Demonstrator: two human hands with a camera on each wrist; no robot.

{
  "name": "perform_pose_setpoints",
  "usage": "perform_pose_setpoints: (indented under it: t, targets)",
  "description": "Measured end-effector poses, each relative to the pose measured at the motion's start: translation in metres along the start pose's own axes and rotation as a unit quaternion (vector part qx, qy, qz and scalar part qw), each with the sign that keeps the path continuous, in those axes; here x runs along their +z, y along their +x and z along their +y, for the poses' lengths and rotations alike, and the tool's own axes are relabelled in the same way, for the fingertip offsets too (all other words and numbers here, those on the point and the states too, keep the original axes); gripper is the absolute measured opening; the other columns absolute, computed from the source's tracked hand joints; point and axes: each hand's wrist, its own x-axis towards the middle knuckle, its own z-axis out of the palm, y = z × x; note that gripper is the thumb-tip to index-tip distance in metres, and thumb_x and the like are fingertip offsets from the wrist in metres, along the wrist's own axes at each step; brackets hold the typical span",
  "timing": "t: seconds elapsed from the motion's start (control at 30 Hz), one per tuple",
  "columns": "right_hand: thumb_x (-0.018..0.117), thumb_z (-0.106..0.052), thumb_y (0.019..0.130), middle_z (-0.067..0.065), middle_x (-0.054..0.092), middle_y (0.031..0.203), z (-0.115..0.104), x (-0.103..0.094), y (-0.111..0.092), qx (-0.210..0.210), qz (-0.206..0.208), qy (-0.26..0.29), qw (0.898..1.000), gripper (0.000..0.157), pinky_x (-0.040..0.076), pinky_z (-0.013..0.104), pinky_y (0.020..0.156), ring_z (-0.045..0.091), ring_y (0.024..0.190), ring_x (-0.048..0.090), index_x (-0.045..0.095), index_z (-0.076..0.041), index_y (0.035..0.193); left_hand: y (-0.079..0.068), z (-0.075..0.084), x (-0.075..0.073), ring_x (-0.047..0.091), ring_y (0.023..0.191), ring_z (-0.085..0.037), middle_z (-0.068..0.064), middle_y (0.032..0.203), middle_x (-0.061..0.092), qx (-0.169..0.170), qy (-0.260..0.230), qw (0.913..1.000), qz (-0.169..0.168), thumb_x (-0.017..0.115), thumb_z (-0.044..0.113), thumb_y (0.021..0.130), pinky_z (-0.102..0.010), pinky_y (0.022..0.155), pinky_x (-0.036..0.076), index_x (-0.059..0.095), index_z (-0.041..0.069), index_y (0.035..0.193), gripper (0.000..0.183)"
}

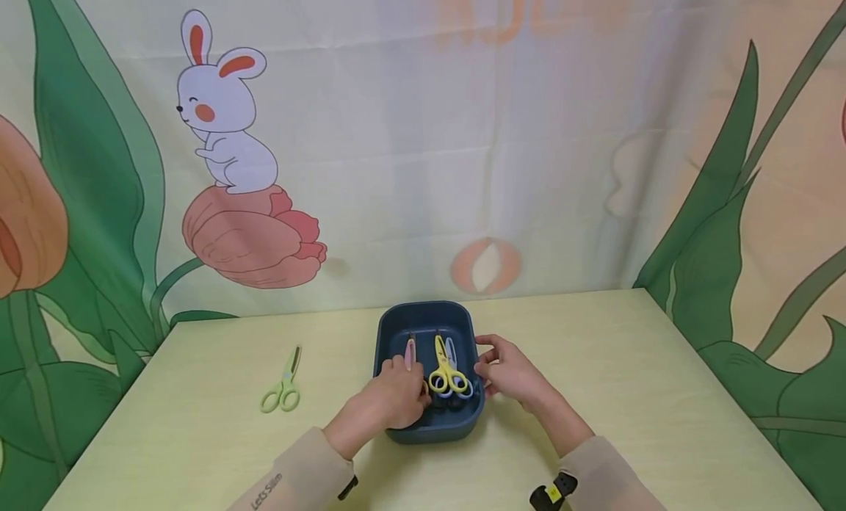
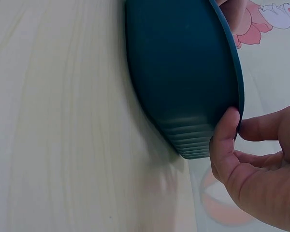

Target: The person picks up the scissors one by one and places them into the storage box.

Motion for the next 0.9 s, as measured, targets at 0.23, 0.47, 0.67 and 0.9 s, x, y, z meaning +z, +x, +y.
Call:
perform_pose_setpoints:
  t: [0.23, 0.47, 0.67, 0.9]
  targets:
    - [0.054, 0.004, 0.100, 0.018, 0.050, 0.102, 0.000, 0.000, 0.000, -0.003, 0.001, 0.005, 1.000, 0.054, 0.057, 0.034, 0.061, 0.024, 0.076, 0.056, 0.037, 0.008, 0.150, -0.003, -0.002, 0.001, 0.052, 0.104, -0.034, -0.025, 0.116, 0.053, 0.014, 0.000, 0.9996, 0.022, 0.067, 0.029, 0.099, -0.044, 0.081, 0.056, 0.058, -0.002, 0.122, 0.040]
    - [0.054, 0.004, 0.099, 0.018, 0.050, 0.102, 0.000, 0.001, -0.001, -0.001, 0.001, 0.005, 1.000, 0.054, 0.057, 0.034, 0.061, 0.024, 0.077, 0.056, 0.037, 0.008, 0.150, -0.007, -0.006, 0.002, 0.052, 0.107, -0.034, -0.024, 0.120, 0.054, 0.037, -0.001, 0.9982, 0.047, 0.067, 0.033, 0.100, -0.044, 0.084, 0.054, 0.059, 0.000, 0.122, 0.041]
    - [0.053, 0.005, 0.100, 0.018, 0.050, 0.101, 0.000, -0.001, -0.001, -0.004, 0.001, 0.006, 1.000, 0.053, 0.056, 0.034, 0.060, 0.024, 0.076, 0.055, 0.037, 0.008, 0.150, -0.009, -0.017, -0.005, 0.052, 0.108, -0.033, -0.022, 0.124, 0.053, 0.089, -0.020, 0.9907, 0.101, 0.065, 0.032, 0.101, -0.044, 0.089, 0.053, 0.060, 0.002, 0.125, 0.039]
    - [0.054, 0.004, 0.100, 0.018, 0.051, 0.102, -0.001, 0.000, -0.001, -0.002, -0.001, 0.005, 1.000, 0.054, 0.057, 0.033, 0.061, 0.024, 0.077, 0.055, 0.037, 0.008, 0.150, -0.014, -0.039, -0.011, 0.054, 0.106, -0.031, -0.017, 0.117, 0.054, 0.125, -0.093, 0.9733, 0.169, 0.069, 0.023, 0.099, -0.045, 0.089, 0.053, 0.064, 0.003, 0.125, 0.033]
